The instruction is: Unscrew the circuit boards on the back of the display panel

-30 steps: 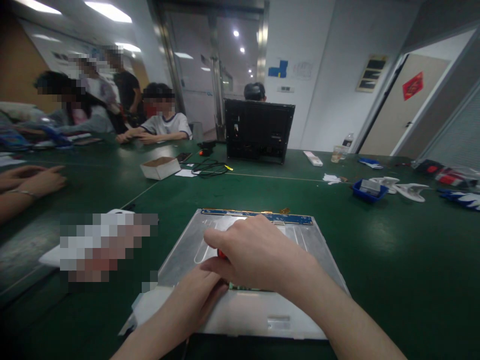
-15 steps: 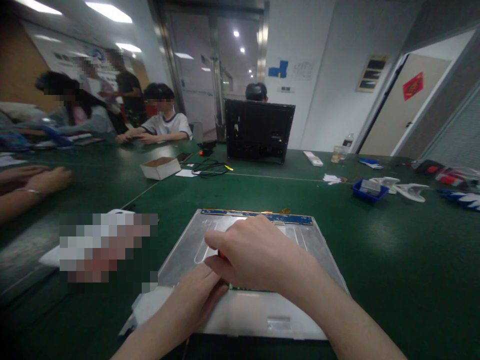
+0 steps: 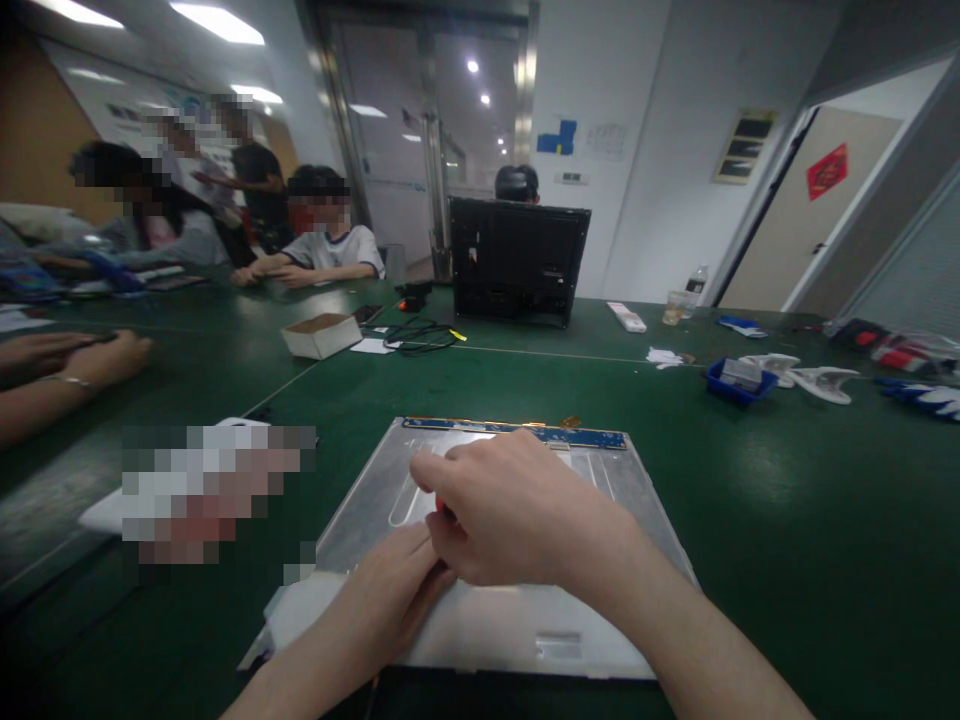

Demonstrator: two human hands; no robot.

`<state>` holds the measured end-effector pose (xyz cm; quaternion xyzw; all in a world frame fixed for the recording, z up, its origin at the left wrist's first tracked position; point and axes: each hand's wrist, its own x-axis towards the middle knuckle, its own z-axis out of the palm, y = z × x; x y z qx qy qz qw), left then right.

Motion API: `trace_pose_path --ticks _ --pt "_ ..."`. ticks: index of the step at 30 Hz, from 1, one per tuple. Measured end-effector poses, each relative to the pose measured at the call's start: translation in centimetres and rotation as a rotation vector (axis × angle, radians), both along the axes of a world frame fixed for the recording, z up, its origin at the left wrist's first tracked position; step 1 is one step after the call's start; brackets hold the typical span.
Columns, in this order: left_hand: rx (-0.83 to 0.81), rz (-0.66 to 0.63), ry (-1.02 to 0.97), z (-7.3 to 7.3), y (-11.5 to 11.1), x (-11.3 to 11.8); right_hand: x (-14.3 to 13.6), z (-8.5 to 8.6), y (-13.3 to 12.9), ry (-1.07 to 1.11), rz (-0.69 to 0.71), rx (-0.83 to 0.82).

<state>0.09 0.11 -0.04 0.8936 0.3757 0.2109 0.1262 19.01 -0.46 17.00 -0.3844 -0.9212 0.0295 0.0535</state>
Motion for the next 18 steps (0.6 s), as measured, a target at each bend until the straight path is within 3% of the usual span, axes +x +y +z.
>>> trace_pose_path --ticks 5,11,18 --pt "0.042 0.007 -0.023 -0.4 0.1 0.0 -0.1 0.1 0.0 -0.026 0.011 -0.027" --pt "0.003 0.008 0.024 0.4 -0.1 0.1 -0.3 0.0 0.1 -0.035 -0.034 0.005" --pt "0.032 0.008 -0.027 -0.9 0.1 -0.1 0.0 0.1 -0.1 -0.004 0.021 -0.017"
